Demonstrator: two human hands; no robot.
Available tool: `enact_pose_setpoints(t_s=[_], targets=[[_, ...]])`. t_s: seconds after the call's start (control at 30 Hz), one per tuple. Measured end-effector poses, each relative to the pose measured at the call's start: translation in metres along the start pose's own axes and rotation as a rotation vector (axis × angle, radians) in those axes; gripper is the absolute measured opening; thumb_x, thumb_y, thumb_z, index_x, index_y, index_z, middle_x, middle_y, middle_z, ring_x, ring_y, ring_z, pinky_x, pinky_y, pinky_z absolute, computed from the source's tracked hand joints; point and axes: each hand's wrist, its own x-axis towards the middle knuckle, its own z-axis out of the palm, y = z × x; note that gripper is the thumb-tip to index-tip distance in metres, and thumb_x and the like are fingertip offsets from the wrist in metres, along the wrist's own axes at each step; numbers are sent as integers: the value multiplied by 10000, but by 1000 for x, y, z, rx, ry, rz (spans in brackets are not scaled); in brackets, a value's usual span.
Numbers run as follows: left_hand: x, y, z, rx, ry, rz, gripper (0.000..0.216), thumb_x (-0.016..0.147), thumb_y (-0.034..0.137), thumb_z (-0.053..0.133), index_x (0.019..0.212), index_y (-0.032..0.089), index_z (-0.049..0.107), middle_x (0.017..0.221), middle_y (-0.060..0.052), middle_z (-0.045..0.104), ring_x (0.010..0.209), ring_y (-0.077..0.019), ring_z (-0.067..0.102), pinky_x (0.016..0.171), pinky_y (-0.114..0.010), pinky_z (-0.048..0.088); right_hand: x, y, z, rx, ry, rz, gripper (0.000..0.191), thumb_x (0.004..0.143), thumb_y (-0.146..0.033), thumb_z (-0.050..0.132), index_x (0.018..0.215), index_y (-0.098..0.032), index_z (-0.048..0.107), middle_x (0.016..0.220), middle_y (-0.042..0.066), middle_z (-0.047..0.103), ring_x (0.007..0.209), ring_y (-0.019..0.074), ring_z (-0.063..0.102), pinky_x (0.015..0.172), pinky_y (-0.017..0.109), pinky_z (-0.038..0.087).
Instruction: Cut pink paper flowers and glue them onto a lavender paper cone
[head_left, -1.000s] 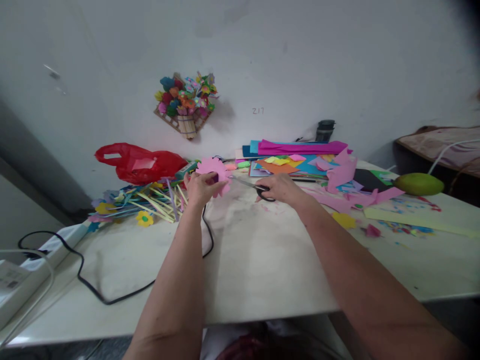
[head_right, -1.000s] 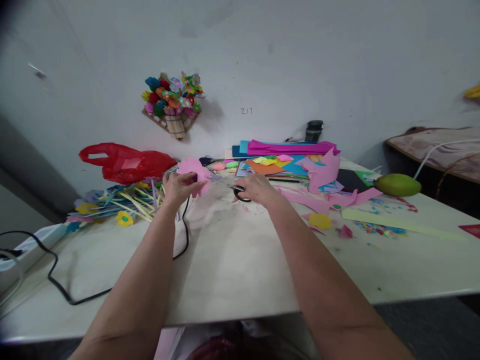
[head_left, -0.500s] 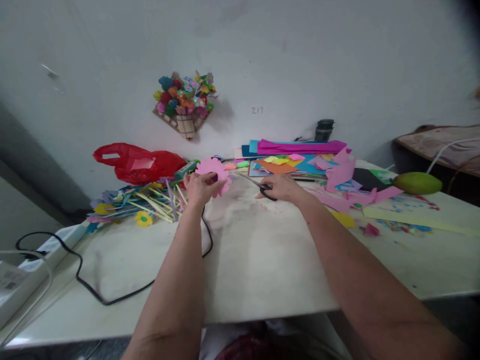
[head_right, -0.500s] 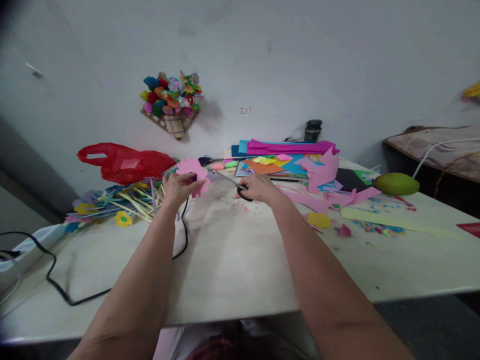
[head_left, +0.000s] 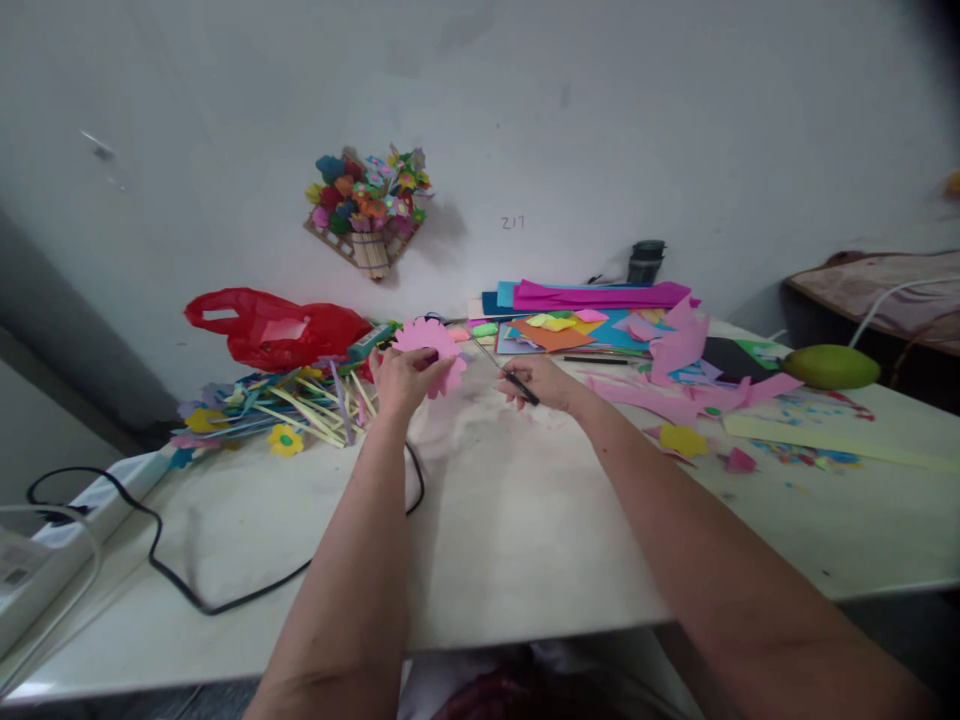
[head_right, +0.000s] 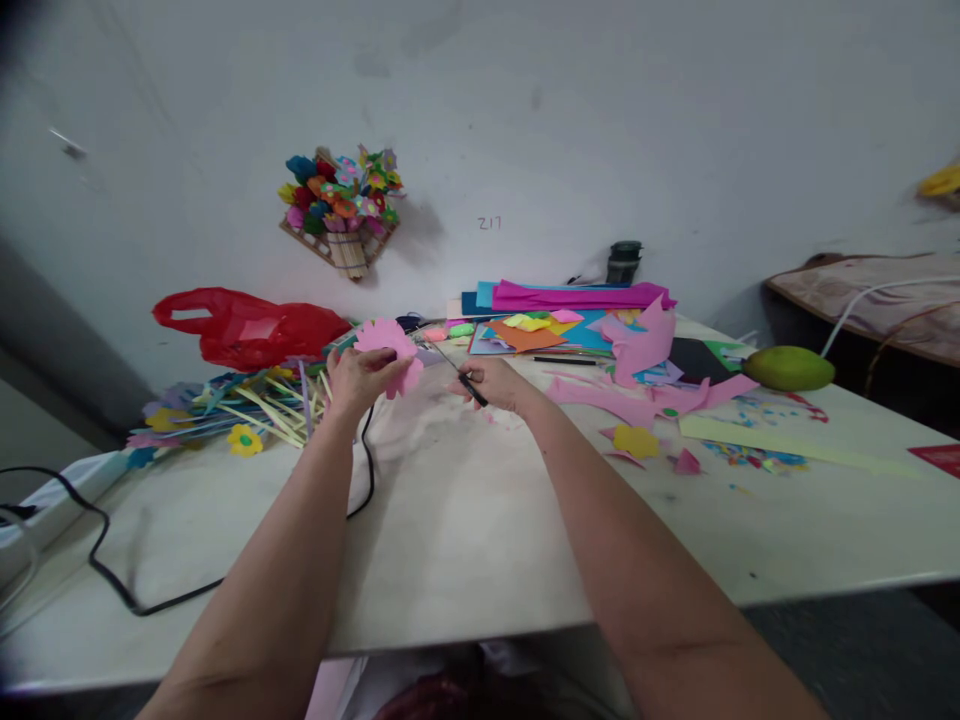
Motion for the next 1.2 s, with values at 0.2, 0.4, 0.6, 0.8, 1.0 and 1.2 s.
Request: enact_pose_setpoints(t_s=[0.2,0.4,0.6,0.8,1.0,1.2], targets=[[-1,6,-1,22,-21,25,341,771,573,585,839,285,755,818,-27,733,1039,-268,605,1135,-514,151,6,13,4,-235,104,-89,309,717,-452,693,839,-172,652,621,-10,588,583,136,572,517,240,441],[-3,7,-1,31,-21,76,339,801,526,553,908,282,763,900,-54,733,1102,-292,575,1124,-544,168,0,2,6,-515,155,-76,310,710,-499,685,798,-202,659,600,-29,561,572,120,499,525,229,326],[-6,13,-2,9,-23,96,380,846,500,486,889,261,779,871,-62,738,1063,-282,589,1135,-540,139,-3,-6,9,-574,182,-54,301,701,-498,681,778,-207,659,609,-30,552,575,112,446,532,232,278],[-8,19,0,87,63,58,468,783,632,515,824,248,779,797,-76,735,1026,-284,609,1137,-487,168,-4,-5,10,-528,145,-70,328,708,-528,656,746,-203,625,557,-50,463,546,106,387,526,234,259],[-7,19,1,111,46,48,454,779,653,499,815,292,772,803,-43,738,1039,-282,604,1145,-487,153,-6,-7,10,-676,144,-92,340,745,-539,636,846,-216,666,629,-21,584,599,131,486,559,237,283],[-7,17,5,114,68,63,421,776,649,533,795,302,771,759,-52,726,1041,-291,609,1149,-506,147,-4,-6,11,-889,184,-67,418,762,-586,622,998,-247,686,772,23,698,721,197,607,600,261,322]])
